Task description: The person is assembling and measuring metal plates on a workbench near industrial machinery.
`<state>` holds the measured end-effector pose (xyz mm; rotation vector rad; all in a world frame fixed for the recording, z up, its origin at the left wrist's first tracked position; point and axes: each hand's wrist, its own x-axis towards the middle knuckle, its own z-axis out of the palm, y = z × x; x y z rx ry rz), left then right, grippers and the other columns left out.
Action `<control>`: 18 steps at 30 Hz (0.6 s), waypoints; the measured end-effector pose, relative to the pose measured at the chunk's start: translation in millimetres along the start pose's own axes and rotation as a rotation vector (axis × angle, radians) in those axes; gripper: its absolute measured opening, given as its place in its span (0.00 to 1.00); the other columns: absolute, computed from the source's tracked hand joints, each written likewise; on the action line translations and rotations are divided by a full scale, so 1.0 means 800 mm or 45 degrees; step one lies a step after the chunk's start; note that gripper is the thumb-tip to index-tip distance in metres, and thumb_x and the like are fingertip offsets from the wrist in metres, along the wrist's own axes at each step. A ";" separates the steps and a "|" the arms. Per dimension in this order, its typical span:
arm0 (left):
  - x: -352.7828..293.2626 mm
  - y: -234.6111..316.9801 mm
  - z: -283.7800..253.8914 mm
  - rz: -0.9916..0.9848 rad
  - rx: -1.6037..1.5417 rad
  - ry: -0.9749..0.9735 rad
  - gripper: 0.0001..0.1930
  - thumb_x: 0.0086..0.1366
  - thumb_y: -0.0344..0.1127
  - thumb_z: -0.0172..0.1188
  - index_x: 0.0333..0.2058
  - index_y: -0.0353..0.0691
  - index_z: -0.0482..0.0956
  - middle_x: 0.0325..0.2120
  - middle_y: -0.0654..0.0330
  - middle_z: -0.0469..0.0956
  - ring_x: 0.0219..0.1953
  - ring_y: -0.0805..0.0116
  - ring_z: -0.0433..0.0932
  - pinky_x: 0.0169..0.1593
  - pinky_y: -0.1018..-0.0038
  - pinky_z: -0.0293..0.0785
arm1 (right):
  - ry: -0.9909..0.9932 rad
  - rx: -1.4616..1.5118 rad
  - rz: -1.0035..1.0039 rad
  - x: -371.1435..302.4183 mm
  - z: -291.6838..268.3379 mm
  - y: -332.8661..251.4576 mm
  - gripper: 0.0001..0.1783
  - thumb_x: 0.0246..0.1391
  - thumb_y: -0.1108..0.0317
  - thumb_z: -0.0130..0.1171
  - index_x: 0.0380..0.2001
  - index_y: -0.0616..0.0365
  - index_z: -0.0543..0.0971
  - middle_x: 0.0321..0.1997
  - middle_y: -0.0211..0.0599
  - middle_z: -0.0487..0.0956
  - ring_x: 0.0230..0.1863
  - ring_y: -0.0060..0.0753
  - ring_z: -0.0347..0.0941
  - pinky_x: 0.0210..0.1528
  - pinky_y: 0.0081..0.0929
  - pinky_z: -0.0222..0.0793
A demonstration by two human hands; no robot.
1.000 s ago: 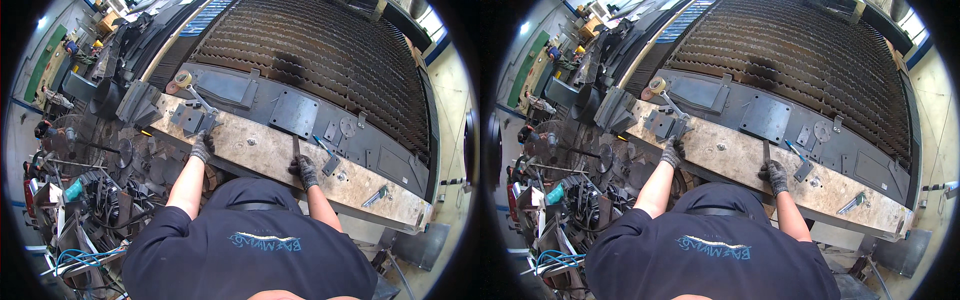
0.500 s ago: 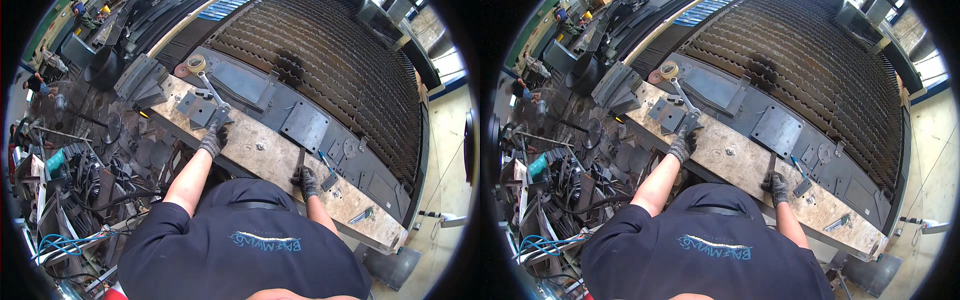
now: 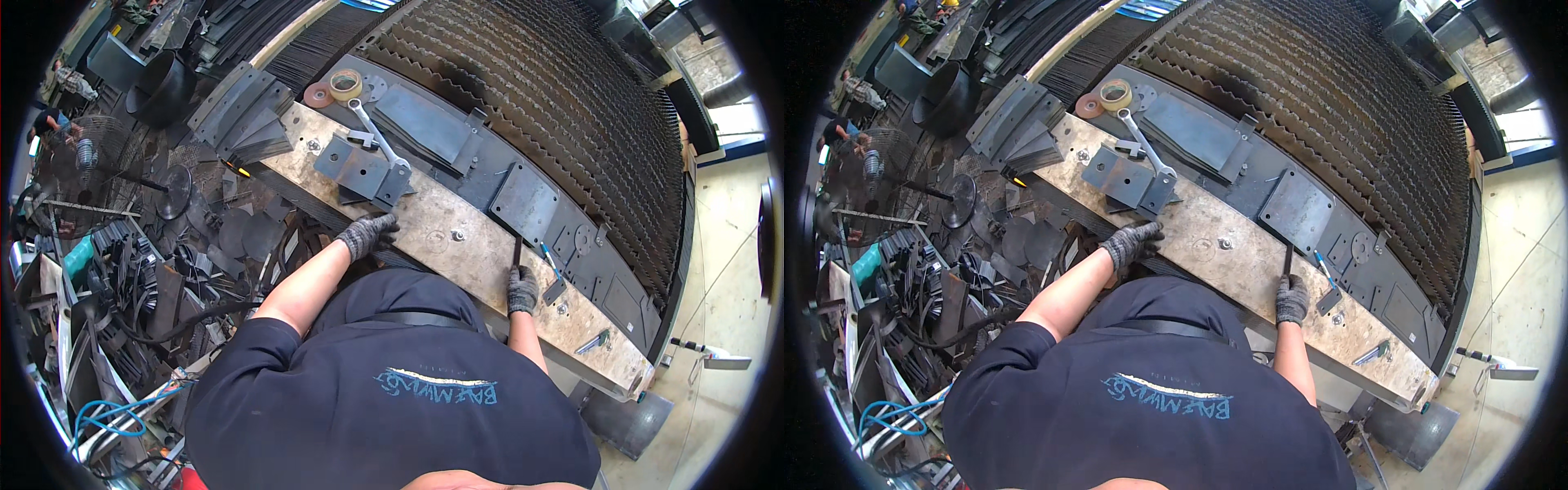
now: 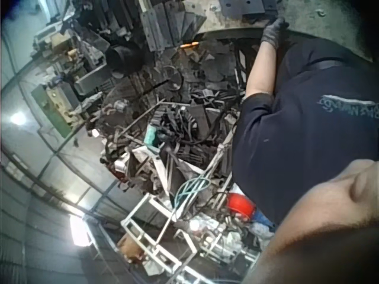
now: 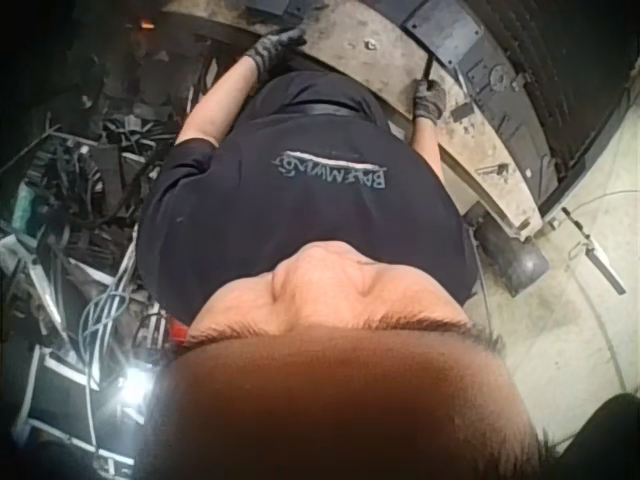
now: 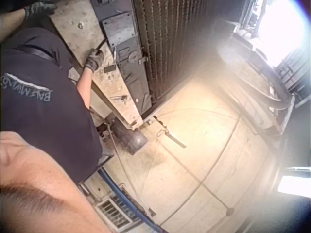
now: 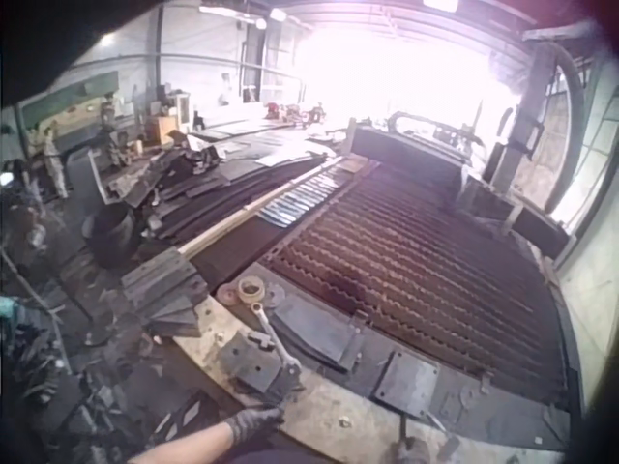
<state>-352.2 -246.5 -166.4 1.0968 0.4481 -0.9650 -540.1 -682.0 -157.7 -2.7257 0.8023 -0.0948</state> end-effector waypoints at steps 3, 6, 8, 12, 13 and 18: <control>-0.023 -0.004 -0.055 -0.123 0.269 0.034 0.26 0.68 0.56 0.65 0.54 0.42 0.80 0.44 0.58 0.85 0.34 0.63 0.82 0.40 0.65 0.79 | -0.062 -0.181 0.236 -0.002 -0.012 -0.057 0.33 0.61 0.43 0.60 0.56 0.61 0.79 0.59 0.57 0.79 0.62 0.63 0.74 0.67 0.49 0.67; -0.032 -0.026 -0.143 -0.164 0.395 0.061 0.26 0.67 0.56 0.66 0.54 0.42 0.82 0.46 0.55 0.85 0.42 0.59 0.83 0.47 0.60 0.79 | 0.049 -0.154 0.048 0.011 -0.003 -0.121 0.44 0.55 0.42 0.65 0.66 0.64 0.72 0.69 0.60 0.72 0.72 0.60 0.63 0.76 0.47 0.57; -0.037 -0.037 -0.197 -0.096 0.414 0.060 0.27 0.66 0.56 0.67 0.53 0.42 0.83 0.47 0.53 0.85 0.48 0.56 0.83 0.53 0.58 0.78 | 0.007 0.024 -0.230 0.025 0.009 -0.192 0.47 0.51 0.43 0.68 0.67 0.64 0.70 0.70 0.61 0.70 0.74 0.60 0.61 0.77 0.48 0.55; -0.039 -0.076 -0.334 0.162 1.359 0.139 0.26 0.68 0.55 0.63 0.52 0.38 0.82 0.48 0.49 0.84 0.43 0.50 0.85 0.48 0.56 0.80 | -0.170 0.244 -0.721 0.055 0.028 -0.365 0.61 0.40 0.39 0.75 0.71 0.66 0.64 0.74 0.60 0.65 0.76 0.59 0.58 0.78 0.43 0.53; -0.034 -0.084 -0.366 0.290 1.945 0.085 0.26 0.67 0.55 0.63 0.52 0.37 0.82 0.50 0.46 0.83 0.44 0.46 0.85 0.48 0.56 0.81 | -0.219 0.168 -0.791 0.064 0.036 -0.397 0.66 0.36 0.39 0.77 0.73 0.65 0.61 0.75 0.60 0.64 0.76 0.59 0.59 0.78 0.43 0.55; -0.048 -0.095 -0.473 -0.262 1.570 0.284 0.28 0.66 0.56 0.62 0.50 0.35 0.83 0.45 0.43 0.85 0.43 0.42 0.85 0.47 0.54 0.81 | -0.600 -0.149 -0.838 0.071 0.033 -0.498 0.80 0.25 0.38 0.82 0.77 0.65 0.50 0.73 0.62 0.65 0.73 0.59 0.62 0.76 0.44 0.57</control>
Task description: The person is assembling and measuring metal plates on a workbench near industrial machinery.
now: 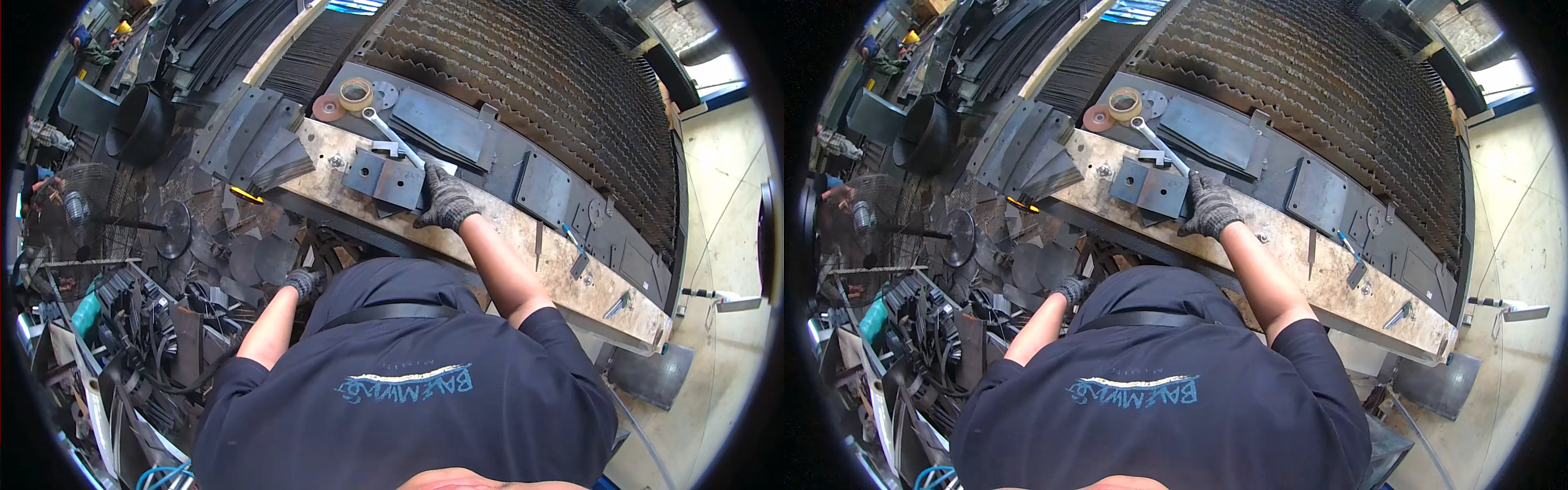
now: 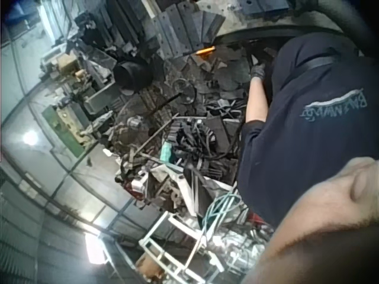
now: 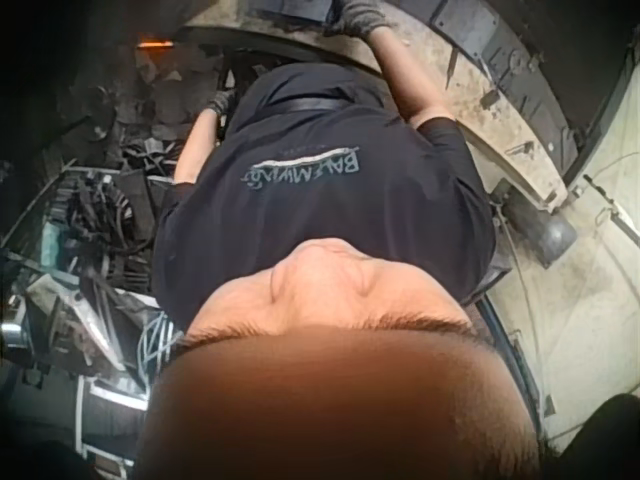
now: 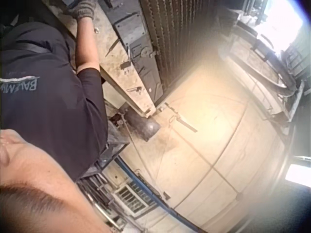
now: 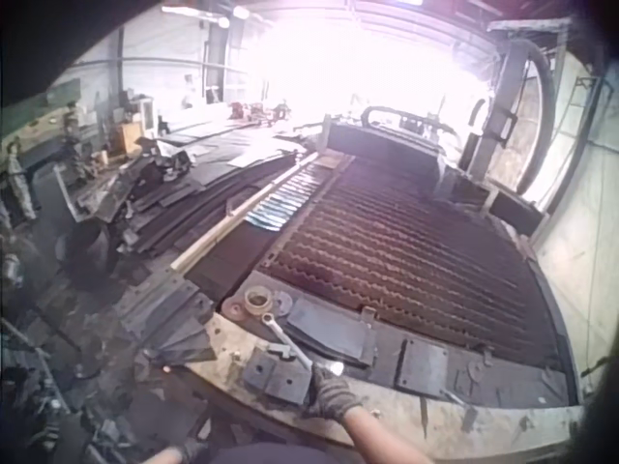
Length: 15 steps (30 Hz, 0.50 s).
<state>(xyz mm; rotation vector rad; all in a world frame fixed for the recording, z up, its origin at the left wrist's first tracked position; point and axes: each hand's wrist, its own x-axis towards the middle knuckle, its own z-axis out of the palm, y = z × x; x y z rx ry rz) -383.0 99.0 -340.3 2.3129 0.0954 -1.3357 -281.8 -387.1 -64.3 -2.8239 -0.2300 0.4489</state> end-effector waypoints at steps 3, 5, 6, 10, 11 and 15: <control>0.012 -0.019 -0.011 -0.217 -0.596 -0.022 0.29 0.65 0.57 0.63 0.49 0.35 0.84 0.41 0.45 0.86 0.41 0.45 0.86 0.46 0.54 0.81 | -0.151 -0.011 0.161 0.006 -0.014 -0.030 0.80 0.23 0.43 0.82 0.76 0.67 0.49 0.70 0.65 0.67 0.70 0.60 0.65 0.74 0.43 0.61; -0.011 0.023 -0.039 -0.224 -0.866 -0.073 0.31 0.64 0.60 0.62 0.49 0.34 0.85 0.40 0.46 0.87 0.40 0.52 0.87 0.46 0.58 0.81 | -0.049 -0.008 0.187 0.003 0.013 -0.014 0.78 0.24 0.45 0.81 0.76 0.67 0.51 0.69 0.65 0.67 0.70 0.60 0.65 0.74 0.43 0.62; -0.027 0.052 -0.056 -0.217 -0.862 -0.083 0.31 0.64 0.60 0.62 0.49 0.34 0.85 0.40 0.46 0.87 0.40 0.52 0.87 0.46 0.58 0.81 | 0.047 0.006 0.166 0.003 0.022 -0.008 0.75 0.25 0.47 0.80 0.75 0.67 0.52 0.69 0.65 0.68 0.70 0.60 0.65 0.73 0.42 0.62; -0.017 0.063 -0.071 0.071 -0.094 0.352 0.30 0.66 0.58 0.60 0.53 0.38 0.82 0.44 0.48 0.86 0.38 0.60 0.86 0.45 0.66 0.81 | 0.062 0.051 0.164 0.009 0.024 -0.022 0.71 0.28 0.50 0.77 0.75 0.67 0.53 0.69 0.64 0.68 0.71 0.60 0.65 0.74 0.42 0.61; -0.033 0.100 -0.088 0.322 -0.248 0.270 0.28 0.68 0.56 0.60 0.54 0.39 0.82 0.44 0.50 0.86 0.37 0.61 0.85 0.44 0.67 0.81 | 0.085 0.039 0.194 0.006 0.027 -0.019 0.71 0.29 0.50 0.76 0.75 0.67 0.53 0.69 0.64 0.68 0.70 0.60 0.65 0.74 0.43 0.62; -0.059 0.198 -0.117 0.321 -0.831 0.021 0.22 0.72 0.50 0.60 0.55 0.40 0.80 0.42 0.56 0.86 0.39 0.63 0.83 0.45 0.66 0.81 | 0.109 0.054 0.196 0.002 0.026 -0.022 0.68 0.31 0.52 0.74 0.75 0.66 0.53 0.68 0.65 0.68 0.69 0.60 0.67 0.72 0.44 0.65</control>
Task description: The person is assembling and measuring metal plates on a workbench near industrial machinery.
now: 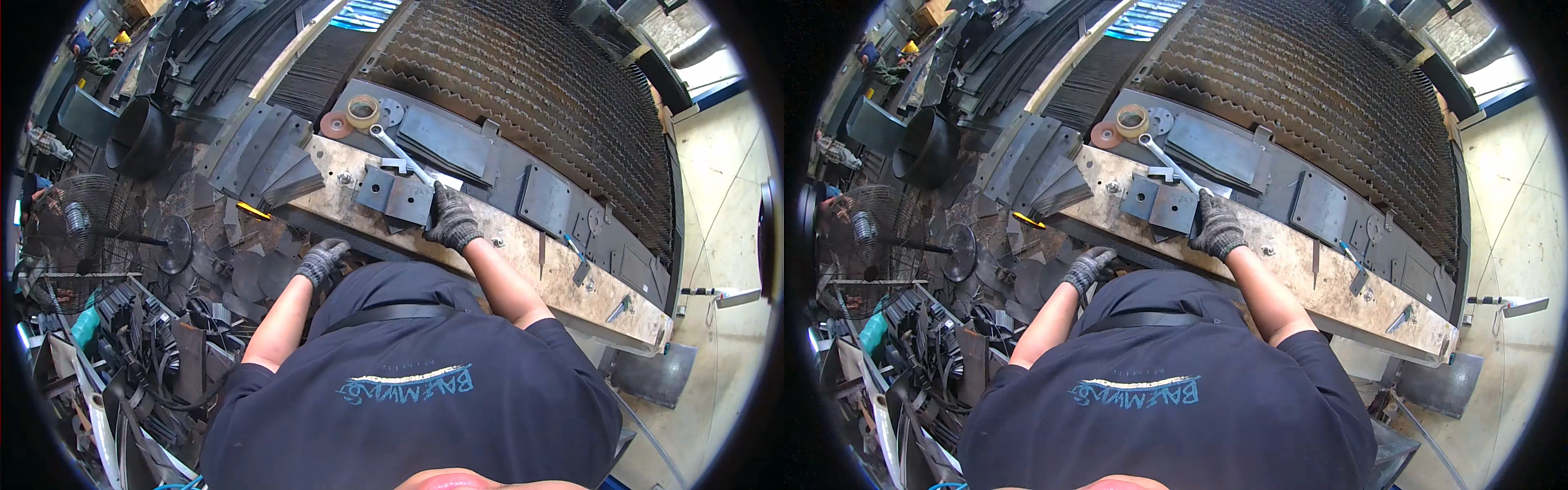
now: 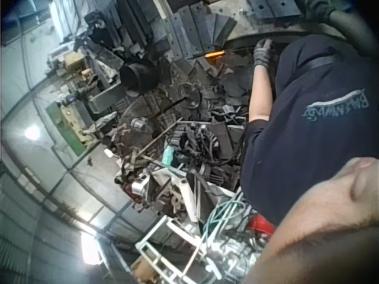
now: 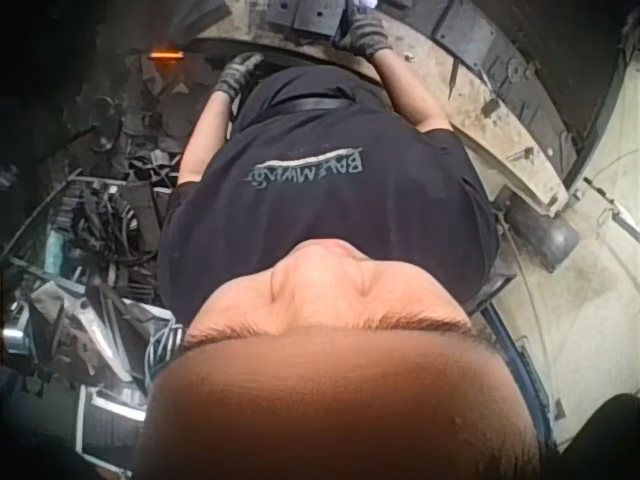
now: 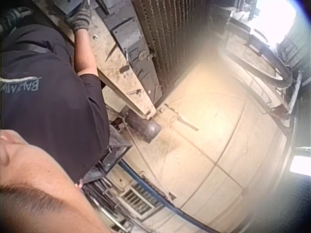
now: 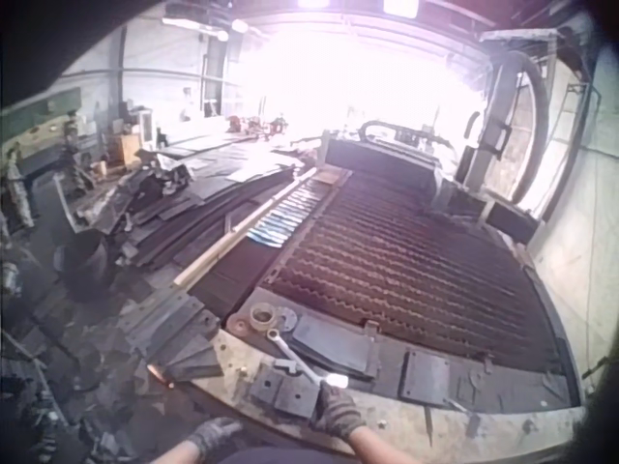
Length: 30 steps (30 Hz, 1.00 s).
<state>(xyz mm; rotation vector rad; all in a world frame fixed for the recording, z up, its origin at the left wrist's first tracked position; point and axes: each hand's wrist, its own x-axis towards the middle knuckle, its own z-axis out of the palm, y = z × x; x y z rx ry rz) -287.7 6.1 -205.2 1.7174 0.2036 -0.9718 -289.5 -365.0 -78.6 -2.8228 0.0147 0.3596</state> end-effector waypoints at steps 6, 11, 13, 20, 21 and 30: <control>0.016 0.022 0.016 0.105 0.211 -0.009 0.23 0.71 0.50 0.62 0.55 0.38 0.81 0.41 0.57 0.86 0.32 0.69 0.84 0.37 0.69 0.81 | 0.105 0.063 -0.065 -0.010 0.004 0.009 0.75 0.25 0.44 0.81 0.73 0.70 0.55 0.67 0.67 0.69 0.69 0.62 0.66 0.72 0.42 0.64; 0.092 -0.168 -0.015 1.019 1.450 -0.111 0.24 0.71 0.56 0.58 0.50 0.43 0.84 0.48 0.49 0.85 0.51 0.45 0.82 0.59 0.57 0.76 | 0.158 0.307 -0.139 -0.020 0.006 0.025 0.76 0.21 0.42 0.84 0.72 0.69 0.58 0.68 0.62 0.69 0.69 0.58 0.66 0.73 0.42 0.63; 0.136 -0.231 -0.017 0.771 0.233 -0.186 0.28 0.68 0.60 0.57 0.53 0.44 0.84 0.55 0.50 0.83 0.56 0.46 0.80 0.62 0.57 0.74 | 0.206 0.400 -0.133 -0.024 0.016 0.044 0.76 0.20 0.43 0.85 0.71 0.68 0.59 0.68 0.60 0.70 0.69 0.57 0.67 0.73 0.42 0.63; -0.003 -0.322 -0.087 -0.212 1.338 -0.288 0.30 0.66 0.61 0.57 0.55 0.44 0.84 0.58 0.51 0.81 0.59 0.50 0.80 0.62 0.59 0.74 | 0.238 0.327 -0.021 -0.029 0.034 0.060 0.69 0.26 0.42 0.82 0.71 0.63 0.62 0.68 0.61 0.70 0.69 0.60 0.68 0.72 0.44 0.64; -0.023 -0.323 -0.099 -0.360 1.487 -0.290 0.31 0.65 0.61 0.57 0.56 0.44 0.84 0.59 0.52 0.81 0.59 0.51 0.80 0.62 0.59 0.74 | 0.237 0.334 -0.022 -0.031 0.035 0.060 0.69 0.26 0.42 0.82 0.71 0.63 0.62 0.68 0.61 0.70 0.69 0.60 0.68 0.72 0.44 0.64; -0.028 -0.260 -0.094 -0.424 1.499 -0.242 0.31 0.66 0.62 0.54 0.56 0.45 0.84 0.57 0.48 0.81 0.59 0.48 0.80 0.62 0.57 0.74 | 0.302 0.271 -0.022 -0.046 0.020 0.054 0.68 0.28 0.42 0.80 0.71 0.65 0.63 0.66 0.61 0.72 0.68 0.59 0.69 0.72 0.44 0.65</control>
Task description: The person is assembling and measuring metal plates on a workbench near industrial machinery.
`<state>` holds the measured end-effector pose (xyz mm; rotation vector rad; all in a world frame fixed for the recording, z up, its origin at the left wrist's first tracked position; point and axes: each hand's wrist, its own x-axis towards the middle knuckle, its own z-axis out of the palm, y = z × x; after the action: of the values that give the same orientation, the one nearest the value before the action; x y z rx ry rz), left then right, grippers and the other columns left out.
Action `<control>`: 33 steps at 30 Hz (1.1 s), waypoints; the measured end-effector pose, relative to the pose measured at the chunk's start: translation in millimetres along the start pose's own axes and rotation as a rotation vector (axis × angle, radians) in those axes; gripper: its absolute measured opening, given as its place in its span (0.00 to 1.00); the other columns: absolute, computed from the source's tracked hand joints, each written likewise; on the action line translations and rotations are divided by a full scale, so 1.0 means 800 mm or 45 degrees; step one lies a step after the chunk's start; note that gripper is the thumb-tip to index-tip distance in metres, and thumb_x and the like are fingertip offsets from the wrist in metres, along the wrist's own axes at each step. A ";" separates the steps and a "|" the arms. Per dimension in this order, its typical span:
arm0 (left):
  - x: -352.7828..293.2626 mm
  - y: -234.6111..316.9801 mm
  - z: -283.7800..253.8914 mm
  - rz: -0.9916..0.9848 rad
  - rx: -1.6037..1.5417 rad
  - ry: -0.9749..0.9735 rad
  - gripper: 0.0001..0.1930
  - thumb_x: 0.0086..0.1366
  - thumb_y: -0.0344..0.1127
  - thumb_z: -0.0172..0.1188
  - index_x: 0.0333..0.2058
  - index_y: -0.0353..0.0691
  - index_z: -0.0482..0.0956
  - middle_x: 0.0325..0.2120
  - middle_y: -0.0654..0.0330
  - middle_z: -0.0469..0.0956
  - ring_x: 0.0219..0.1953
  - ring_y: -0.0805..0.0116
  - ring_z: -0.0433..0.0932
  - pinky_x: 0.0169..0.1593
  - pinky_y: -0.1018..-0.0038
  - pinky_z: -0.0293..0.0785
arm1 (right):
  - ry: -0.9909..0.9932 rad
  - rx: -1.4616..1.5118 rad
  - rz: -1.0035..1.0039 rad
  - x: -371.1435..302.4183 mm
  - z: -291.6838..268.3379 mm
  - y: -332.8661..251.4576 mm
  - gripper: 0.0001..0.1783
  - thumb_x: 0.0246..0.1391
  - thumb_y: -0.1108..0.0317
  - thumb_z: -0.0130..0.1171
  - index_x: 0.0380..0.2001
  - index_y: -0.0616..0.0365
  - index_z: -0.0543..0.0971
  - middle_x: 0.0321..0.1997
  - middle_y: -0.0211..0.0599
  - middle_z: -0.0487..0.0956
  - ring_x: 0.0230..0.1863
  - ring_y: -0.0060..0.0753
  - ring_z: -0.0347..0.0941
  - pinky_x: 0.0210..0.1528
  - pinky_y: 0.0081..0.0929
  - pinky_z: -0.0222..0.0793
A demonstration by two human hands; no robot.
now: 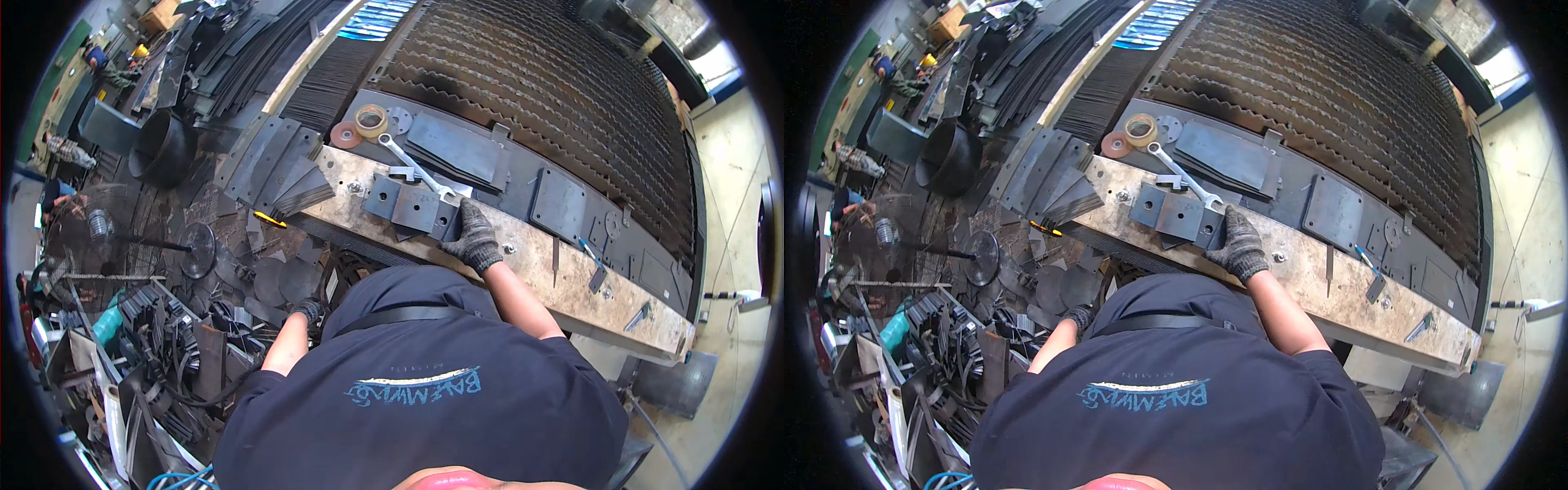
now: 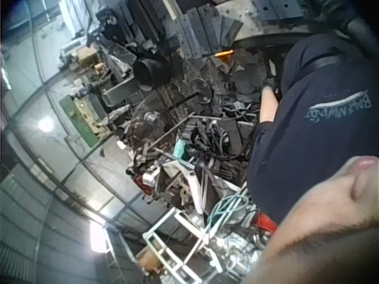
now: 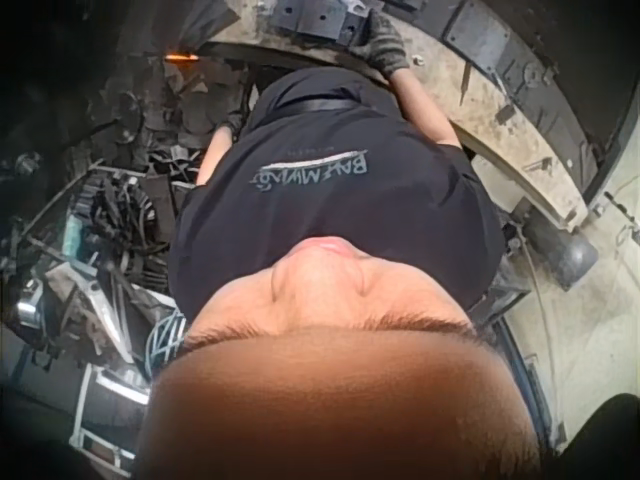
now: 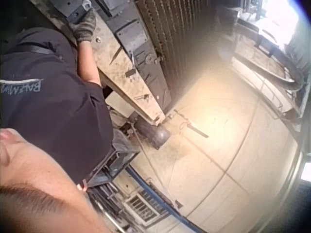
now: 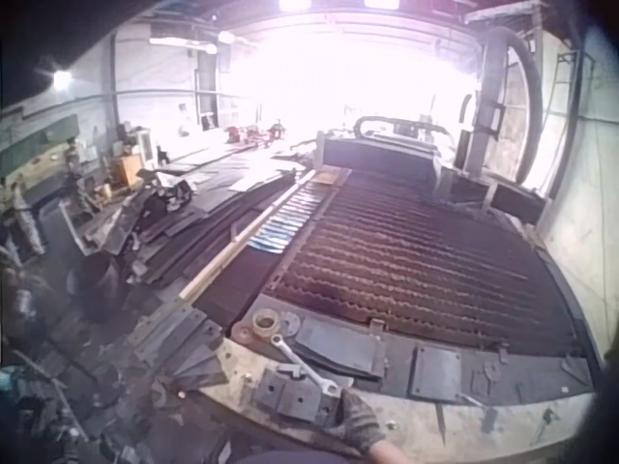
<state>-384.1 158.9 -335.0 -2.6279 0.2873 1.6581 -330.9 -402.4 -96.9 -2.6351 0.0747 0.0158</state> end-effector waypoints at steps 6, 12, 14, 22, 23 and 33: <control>0.007 0.063 -0.027 0.125 -0.004 0.004 0.32 0.64 0.63 0.55 0.55 0.45 0.84 0.54 0.49 0.83 0.57 0.50 0.82 0.59 0.57 0.76 | 0.076 0.041 -0.043 0.018 -0.013 -0.026 0.63 0.29 0.44 0.79 0.68 0.65 0.66 0.63 0.62 0.75 0.63 0.62 0.72 0.69 0.44 0.67; -0.006 0.072 -0.043 0.241 -0.033 0.019 0.32 0.63 0.64 0.57 0.55 0.46 0.85 0.52 0.49 0.84 0.55 0.51 0.83 0.55 0.56 0.78 | -0.052 -0.031 -0.098 0.020 0.003 -0.021 0.73 0.27 0.42 0.82 0.73 0.65 0.57 0.72 0.61 0.66 0.73 0.59 0.62 0.77 0.43 0.56; -0.011 0.078 -0.060 0.273 -0.028 0.025 0.32 0.63 0.64 0.57 0.55 0.46 0.85 0.52 0.49 0.85 0.54 0.51 0.83 0.55 0.56 0.78 | -0.026 -0.034 -0.079 0.012 0.013 -0.016 0.74 0.26 0.41 0.82 0.73 0.65 0.56 0.73 0.61 0.64 0.74 0.59 0.61 0.78 0.43 0.55; -0.024 0.058 -0.052 0.054 -0.102 -0.041 0.32 0.62 0.64 0.57 0.53 0.45 0.85 0.52 0.48 0.84 0.54 0.48 0.83 0.55 0.57 0.77 | 0.037 0.062 0.020 -0.005 0.023 0.000 0.70 0.28 0.52 0.82 0.75 0.61 0.56 0.72 0.58 0.65 0.74 0.57 0.62 0.78 0.42 0.56; -0.028 0.055 -0.045 0.071 -0.092 -0.034 0.32 0.62 0.64 0.57 0.53 0.45 0.85 0.52 0.48 0.84 0.54 0.48 0.83 0.55 0.57 0.77 | -0.002 0.153 0.047 -0.003 0.015 -0.005 0.71 0.27 0.53 0.83 0.75 0.60 0.56 0.72 0.58 0.66 0.74 0.57 0.62 0.77 0.41 0.57; -0.037 0.051 -0.024 0.276 0.001 0.006 0.32 0.62 0.64 0.57 0.54 0.45 0.85 0.53 0.48 0.84 0.55 0.48 0.82 0.56 0.57 0.77 | -0.014 0.426 0.075 -0.006 0.037 0.028 0.80 0.22 0.50 0.88 0.77 0.64 0.52 0.76 0.56 0.63 0.77 0.51 0.58 0.80 0.35 0.52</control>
<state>-385.8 120.7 -297.1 -2.6827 0.5924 1.7081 -337.1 -407.7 -133.6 -2.2976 0.1388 0.0349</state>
